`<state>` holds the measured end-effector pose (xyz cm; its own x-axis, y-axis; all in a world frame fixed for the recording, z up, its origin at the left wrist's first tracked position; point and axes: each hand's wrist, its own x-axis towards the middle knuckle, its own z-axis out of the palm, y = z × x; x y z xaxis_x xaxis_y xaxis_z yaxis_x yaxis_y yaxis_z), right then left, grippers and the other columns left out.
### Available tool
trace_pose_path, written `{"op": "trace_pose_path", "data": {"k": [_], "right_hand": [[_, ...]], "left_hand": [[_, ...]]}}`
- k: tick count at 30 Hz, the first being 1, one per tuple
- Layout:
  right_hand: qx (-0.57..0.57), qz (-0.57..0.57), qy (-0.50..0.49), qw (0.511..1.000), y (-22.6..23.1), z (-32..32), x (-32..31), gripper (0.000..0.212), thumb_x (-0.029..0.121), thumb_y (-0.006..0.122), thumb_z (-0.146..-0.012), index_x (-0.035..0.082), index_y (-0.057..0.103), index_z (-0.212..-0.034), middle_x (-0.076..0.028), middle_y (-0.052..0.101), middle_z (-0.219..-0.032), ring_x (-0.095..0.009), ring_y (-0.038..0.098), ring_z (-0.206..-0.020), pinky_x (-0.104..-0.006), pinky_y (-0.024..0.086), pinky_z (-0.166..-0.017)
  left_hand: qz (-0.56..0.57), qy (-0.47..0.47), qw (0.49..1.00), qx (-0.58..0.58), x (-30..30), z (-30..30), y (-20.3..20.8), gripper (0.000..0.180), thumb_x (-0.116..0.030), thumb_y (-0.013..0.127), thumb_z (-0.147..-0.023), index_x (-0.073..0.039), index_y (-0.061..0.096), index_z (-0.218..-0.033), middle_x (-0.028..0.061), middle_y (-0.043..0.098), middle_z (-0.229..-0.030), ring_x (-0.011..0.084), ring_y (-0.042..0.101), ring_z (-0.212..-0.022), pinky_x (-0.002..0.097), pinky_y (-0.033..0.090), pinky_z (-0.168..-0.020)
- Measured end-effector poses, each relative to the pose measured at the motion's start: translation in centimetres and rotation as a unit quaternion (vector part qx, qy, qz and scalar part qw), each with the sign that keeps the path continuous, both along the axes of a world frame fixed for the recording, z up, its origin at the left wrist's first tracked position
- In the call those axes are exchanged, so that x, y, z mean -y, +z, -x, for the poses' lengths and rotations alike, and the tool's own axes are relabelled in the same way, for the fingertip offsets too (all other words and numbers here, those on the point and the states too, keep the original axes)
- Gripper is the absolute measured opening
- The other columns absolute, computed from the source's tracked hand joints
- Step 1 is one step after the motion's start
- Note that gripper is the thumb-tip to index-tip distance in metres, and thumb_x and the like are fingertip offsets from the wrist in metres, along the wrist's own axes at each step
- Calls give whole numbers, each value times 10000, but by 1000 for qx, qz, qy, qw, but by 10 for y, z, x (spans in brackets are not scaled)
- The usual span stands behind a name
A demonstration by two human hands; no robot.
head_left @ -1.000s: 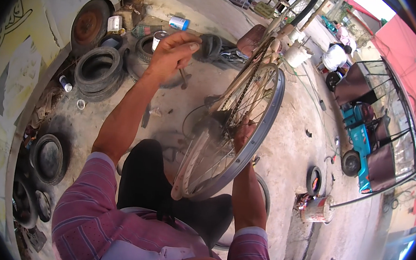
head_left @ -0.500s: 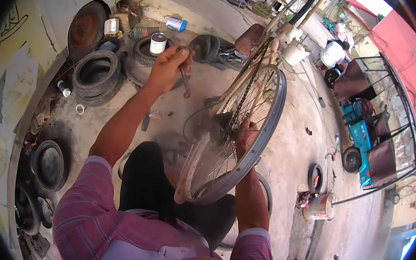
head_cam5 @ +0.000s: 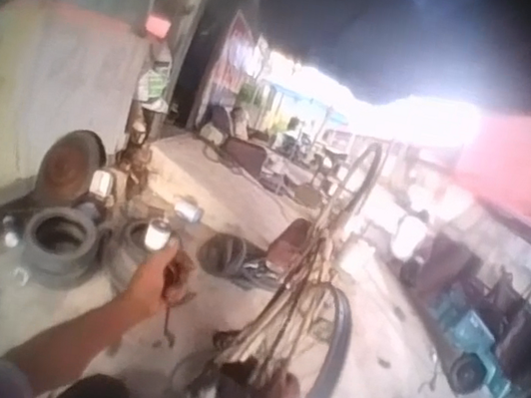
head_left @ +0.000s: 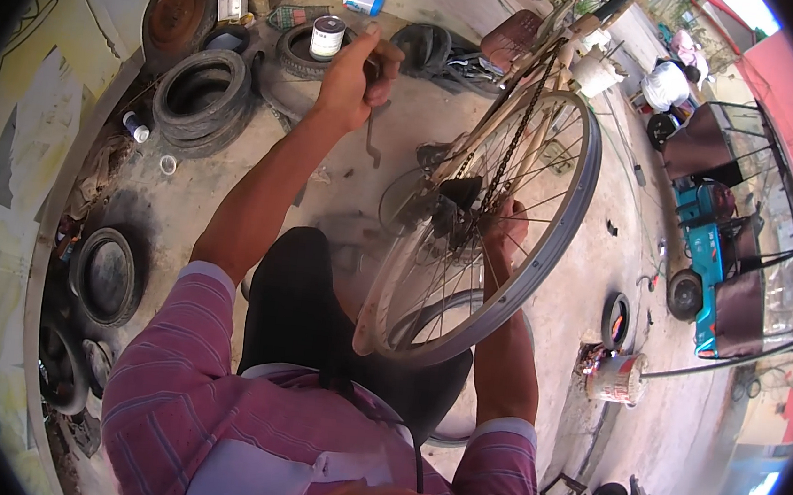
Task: The person removes a tire and tube from a bicycle wheel by hand and then removes the sprocket assembly from the wheel hub using a tool.
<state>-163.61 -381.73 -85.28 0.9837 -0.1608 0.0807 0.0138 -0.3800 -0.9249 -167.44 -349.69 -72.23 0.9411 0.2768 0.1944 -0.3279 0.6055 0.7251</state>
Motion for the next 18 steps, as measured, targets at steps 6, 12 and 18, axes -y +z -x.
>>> {"op": "trace_pose_path", "data": {"k": [6, 12, 18], "right_hand": [[-15, 12, -15, 1000, 3, 0, -3, 545, 464, 509, -1006, -37, 646, -839, -134, 612, -656, -232, 565, -606, -416, 425, -573], [-30, 12, -29, 999, 14, -3, -10, 536, 458, 512, -1002, -36, 649, -846, -140, 622, -666, -240, 574, -617, -422, 437, -589], [35, 80, -53, 995, -8, -16, 4, 480, 427, 537, -982, -25, 684, -918, -144, 660, -718, -248, 597, -654, -421, 465, -639]], "left_hand": [[-67, -58, 996, -13, 36, -17, -4, 474, -456, 561, -1014, -62, 644, -762, 49, 556, -614, 126, 347, -406, 269, 257, -395], [-66, -93, 992, -57, 70, -18, -2, 508, -471, 595, -995, -35, 631, -738, 46, 514, -560, 106, 350, -391, 268, 252, -375], [-101, -122, 987, -26, 91, -26, -3, 454, -429, 608, -1000, -42, 637, -765, 31, 504, -568, 88, 364, -409, 248, 247, -378]]}}
